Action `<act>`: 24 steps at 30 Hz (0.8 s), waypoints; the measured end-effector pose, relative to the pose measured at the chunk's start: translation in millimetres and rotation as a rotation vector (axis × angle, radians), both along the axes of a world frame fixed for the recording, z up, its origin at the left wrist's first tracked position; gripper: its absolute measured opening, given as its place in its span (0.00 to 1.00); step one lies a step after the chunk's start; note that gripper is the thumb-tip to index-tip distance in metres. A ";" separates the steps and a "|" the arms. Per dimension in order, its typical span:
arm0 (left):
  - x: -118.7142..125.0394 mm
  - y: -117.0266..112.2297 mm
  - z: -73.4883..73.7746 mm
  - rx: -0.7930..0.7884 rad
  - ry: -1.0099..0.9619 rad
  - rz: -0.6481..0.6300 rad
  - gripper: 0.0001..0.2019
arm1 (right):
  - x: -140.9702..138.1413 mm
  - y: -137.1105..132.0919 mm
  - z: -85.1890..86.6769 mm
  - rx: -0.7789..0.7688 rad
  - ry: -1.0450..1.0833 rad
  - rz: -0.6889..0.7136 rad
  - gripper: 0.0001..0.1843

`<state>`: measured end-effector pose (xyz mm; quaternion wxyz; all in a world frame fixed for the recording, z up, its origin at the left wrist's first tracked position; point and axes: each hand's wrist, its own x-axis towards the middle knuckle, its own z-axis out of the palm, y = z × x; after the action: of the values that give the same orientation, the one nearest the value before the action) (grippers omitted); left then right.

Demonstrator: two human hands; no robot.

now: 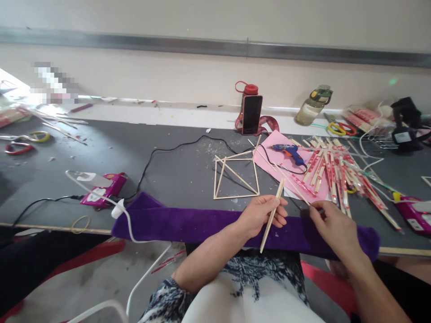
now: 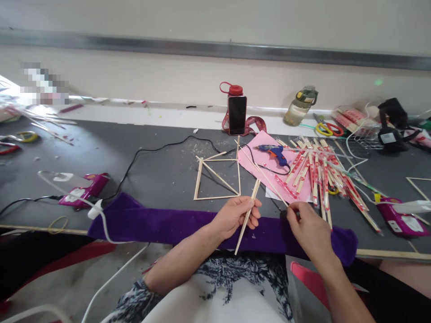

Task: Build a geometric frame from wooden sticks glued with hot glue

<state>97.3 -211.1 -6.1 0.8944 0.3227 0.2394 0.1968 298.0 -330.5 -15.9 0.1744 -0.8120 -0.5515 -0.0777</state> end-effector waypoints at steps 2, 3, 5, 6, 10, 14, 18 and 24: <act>0.0 0.0 -0.7 -0.001 -0.005 0.004 0.19 | 3.0 -0.6 -1.5 -0.014 0.008 -0.007 0.13; 0.0 0.1 -0.9 -0.001 -0.007 0.007 0.19 | 3.9 -0.8 -2.0 -0.011 0.011 -0.004 0.13; -0.1 0.2 -1.2 0.000 -0.009 0.013 0.19 | 4.5 -1.4 -2.8 0.010 0.019 0.019 0.14; -0.1 0.2 -1.3 0.001 -0.009 0.015 0.19 | 4.2 -1.7 -3.3 0.023 0.023 0.036 0.14; 0.2 0.2 -2.1 -0.002 -0.003 0.012 0.19 | 1.6 -3.5 -6.6 0.052 0.028 0.091 0.16; 0.5 0.4 -3.5 -0.014 -0.005 0.003 0.18 | 0.3 -5.9 -6.7 0.112 0.048 0.063 0.19; 1.7 1.3 -4.7 -0.012 -0.036 0.027 0.18 | -3.0 -9.7 0.9 0.150 0.213 -0.094 0.21; 6.4 0.9 -5.5 -0.047 -0.038 0.011 0.17 | 9.5 -16.7 -19.5 0.099 0.283 -0.094 0.18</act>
<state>103.7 -210.2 -11.6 0.9049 0.2965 0.2286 0.2023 307.5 -347.2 -35.4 0.2863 -0.8303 -0.4781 0.0026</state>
